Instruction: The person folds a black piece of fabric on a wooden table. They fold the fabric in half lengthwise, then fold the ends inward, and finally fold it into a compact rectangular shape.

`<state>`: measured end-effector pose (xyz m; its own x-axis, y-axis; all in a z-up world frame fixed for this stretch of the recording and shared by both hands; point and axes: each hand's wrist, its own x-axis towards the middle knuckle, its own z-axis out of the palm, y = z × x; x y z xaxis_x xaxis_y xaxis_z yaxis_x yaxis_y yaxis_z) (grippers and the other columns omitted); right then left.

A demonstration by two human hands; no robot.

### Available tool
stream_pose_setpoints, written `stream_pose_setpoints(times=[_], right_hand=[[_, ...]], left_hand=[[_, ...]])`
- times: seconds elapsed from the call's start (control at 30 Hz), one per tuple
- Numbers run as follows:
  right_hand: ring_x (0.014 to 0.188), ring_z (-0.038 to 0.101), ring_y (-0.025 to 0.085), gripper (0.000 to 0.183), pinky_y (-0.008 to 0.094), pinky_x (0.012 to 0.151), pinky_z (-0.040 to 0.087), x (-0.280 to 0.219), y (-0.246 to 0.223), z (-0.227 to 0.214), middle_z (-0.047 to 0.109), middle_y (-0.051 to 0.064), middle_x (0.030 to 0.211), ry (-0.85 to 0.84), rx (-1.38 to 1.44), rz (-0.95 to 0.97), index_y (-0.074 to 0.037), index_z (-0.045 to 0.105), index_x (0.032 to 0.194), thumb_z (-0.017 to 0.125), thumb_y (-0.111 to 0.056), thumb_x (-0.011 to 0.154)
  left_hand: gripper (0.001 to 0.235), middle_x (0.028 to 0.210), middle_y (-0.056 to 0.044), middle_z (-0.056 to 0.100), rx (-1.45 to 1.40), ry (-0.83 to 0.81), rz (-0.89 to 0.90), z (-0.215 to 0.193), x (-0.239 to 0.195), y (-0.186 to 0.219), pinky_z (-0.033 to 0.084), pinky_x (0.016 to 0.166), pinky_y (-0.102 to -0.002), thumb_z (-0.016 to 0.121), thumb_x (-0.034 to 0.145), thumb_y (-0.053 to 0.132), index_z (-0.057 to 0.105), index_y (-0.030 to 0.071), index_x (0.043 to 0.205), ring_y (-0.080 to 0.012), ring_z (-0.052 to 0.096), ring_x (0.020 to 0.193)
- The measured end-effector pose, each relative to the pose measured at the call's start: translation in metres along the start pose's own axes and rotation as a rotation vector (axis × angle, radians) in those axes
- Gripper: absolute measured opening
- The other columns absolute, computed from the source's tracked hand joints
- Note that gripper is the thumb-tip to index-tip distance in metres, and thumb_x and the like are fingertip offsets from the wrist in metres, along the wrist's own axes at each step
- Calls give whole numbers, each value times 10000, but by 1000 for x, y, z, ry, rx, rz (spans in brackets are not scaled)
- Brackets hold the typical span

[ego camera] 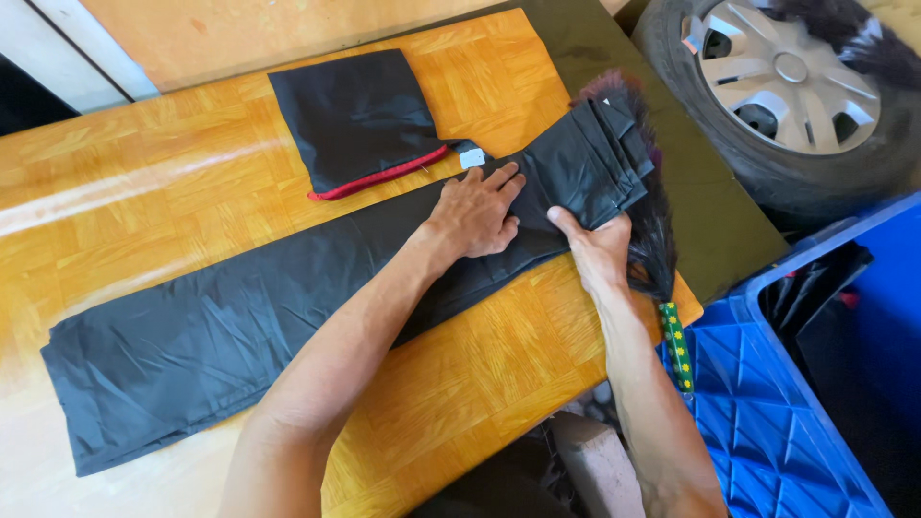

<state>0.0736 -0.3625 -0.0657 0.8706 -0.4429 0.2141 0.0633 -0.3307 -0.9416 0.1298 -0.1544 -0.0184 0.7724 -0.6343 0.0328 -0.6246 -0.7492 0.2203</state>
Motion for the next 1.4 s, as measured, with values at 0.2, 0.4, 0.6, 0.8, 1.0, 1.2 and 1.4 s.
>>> stream_pose_setpoints(times=[0.2,0.4,0.6,0.8,1.0,1.2,1.4], right_hand=[[917,709,154,351,386,767,581,3,-2,8,759,55,952,65,72,34,-84,763,1059,849,-45,721],[820,668,97,197,329,704,549,-7,-19,16,715,13,835,16,-75,-42,-139,755,1014,751,-80,826],[1062,684,371,319,498,838,552,-16,-19,8,734,213,1005,-23,-273,-182,-51,721,1141,735,-118,829],[1101,663,213,441,421,937,553,-11,-20,7,732,161,1085,-71,-27,-135,-53,692,1240,783,-106,812],[877,721,225,170,411,700,550,4,35,7,746,52,878,-134,-231,-119,-175,789,1034,741,-173,871],[1289,535,491,545,583,1059,442,-17,-43,0,643,202,1375,-412,-250,-636,-41,708,1242,538,198,783],[1435,394,431,825,622,1174,275,-12,-32,-8,521,116,1532,-622,-428,-569,-170,618,1406,558,167,656]], left_hand=[[821,1592,-5,389,13,-100,-36,4,17,1,564,866,-538,519,790,528,416,203,1537,-361,585,1169],[888,1642,-9,326,35,-121,-56,-3,12,5,543,898,-556,492,785,560,343,192,1579,-374,550,1208],[916,1677,-12,263,81,-120,-53,-13,5,8,542,872,-512,440,804,591,286,200,1619,-361,561,1170],[827,1684,-66,233,156,-150,-14,-17,-2,13,527,859,-521,412,874,586,235,308,1632,-376,551,1167],[763,1641,-115,305,72,-86,7,-15,-1,3,539,856,-455,473,887,650,379,333,1575,-377,559,1216],[492,888,-80,770,-825,202,-216,-22,-27,-41,558,892,-450,390,1050,485,502,174,1415,-292,748,965],[491,1606,-266,285,-517,521,141,-6,-41,-27,544,1045,-529,661,1015,325,561,147,1461,-471,595,1237]])
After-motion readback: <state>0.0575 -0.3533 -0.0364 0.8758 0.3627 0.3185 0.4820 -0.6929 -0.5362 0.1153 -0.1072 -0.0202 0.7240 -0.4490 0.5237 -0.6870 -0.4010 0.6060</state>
